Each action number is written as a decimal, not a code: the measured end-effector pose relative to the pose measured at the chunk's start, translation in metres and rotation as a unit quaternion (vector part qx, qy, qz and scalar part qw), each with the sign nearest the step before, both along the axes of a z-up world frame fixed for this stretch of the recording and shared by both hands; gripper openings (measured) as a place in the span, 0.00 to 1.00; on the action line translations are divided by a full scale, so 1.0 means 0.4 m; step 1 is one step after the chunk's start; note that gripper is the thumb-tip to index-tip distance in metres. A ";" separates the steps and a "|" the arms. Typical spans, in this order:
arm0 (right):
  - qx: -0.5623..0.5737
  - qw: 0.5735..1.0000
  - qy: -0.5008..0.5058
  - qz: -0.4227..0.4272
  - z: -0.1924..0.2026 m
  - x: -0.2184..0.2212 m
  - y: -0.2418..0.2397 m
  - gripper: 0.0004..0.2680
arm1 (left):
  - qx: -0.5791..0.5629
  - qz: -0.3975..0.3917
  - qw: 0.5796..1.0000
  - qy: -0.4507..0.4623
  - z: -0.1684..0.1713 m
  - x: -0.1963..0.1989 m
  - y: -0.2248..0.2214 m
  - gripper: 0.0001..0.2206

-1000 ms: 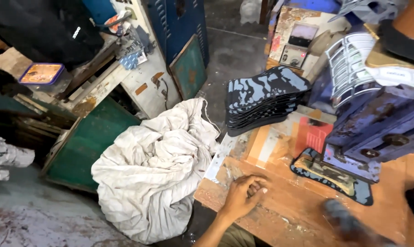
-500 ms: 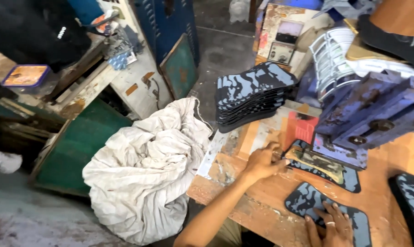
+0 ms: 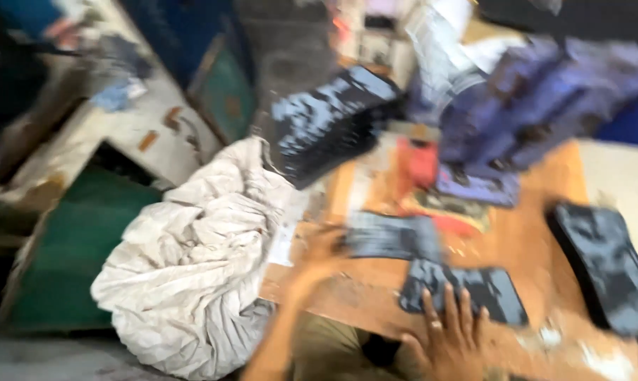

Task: Operating a manual press machine to process patterned shoe insole pieces.

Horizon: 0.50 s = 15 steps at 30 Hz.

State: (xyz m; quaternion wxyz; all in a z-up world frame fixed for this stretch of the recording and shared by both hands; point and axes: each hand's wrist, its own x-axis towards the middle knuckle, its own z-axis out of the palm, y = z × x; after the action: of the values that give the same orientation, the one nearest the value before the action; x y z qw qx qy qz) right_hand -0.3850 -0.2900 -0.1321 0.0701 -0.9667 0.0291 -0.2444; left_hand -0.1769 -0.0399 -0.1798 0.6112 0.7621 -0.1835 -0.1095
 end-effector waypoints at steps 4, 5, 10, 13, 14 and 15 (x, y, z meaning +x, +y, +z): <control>0.018 0.993 0.046 0.112 0.069 0.043 -0.023 0.30 | 0.006 -0.104 0.981 0.161 0.017 -0.034 0.293 0.15; 0.019 0.994 0.055 0.098 0.073 0.082 -0.038 0.30 | 0.007 -0.118 0.978 0.170 0.035 -0.039 0.270 0.15; -0.003 0.995 0.079 0.064 0.059 0.311 -0.072 0.31 | 0.054 -0.008 0.993 0.105 0.085 -0.044 0.199 0.10; -0.015 0.995 0.089 0.050 0.063 0.328 -0.050 0.31 | 0.122 -0.004 0.987 0.108 0.083 -0.035 0.190 0.11; -0.016 0.994 0.091 0.050 0.058 0.323 -0.047 0.31 | 0.121 -0.004 0.986 0.111 0.087 -0.037 0.188 0.11; -0.015 0.996 0.066 0.054 0.053 0.318 -0.044 0.31 | 0.122 -0.002 0.986 0.111 0.091 -0.039 0.186 0.11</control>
State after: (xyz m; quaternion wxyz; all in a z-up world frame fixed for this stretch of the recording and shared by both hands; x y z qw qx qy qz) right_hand -0.2578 -0.3075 -0.1110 0.0667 -0.9819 -0.0217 -0.1760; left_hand -0.1927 0.0347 -0.1433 0.5300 0.8138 -0.1013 -0.2158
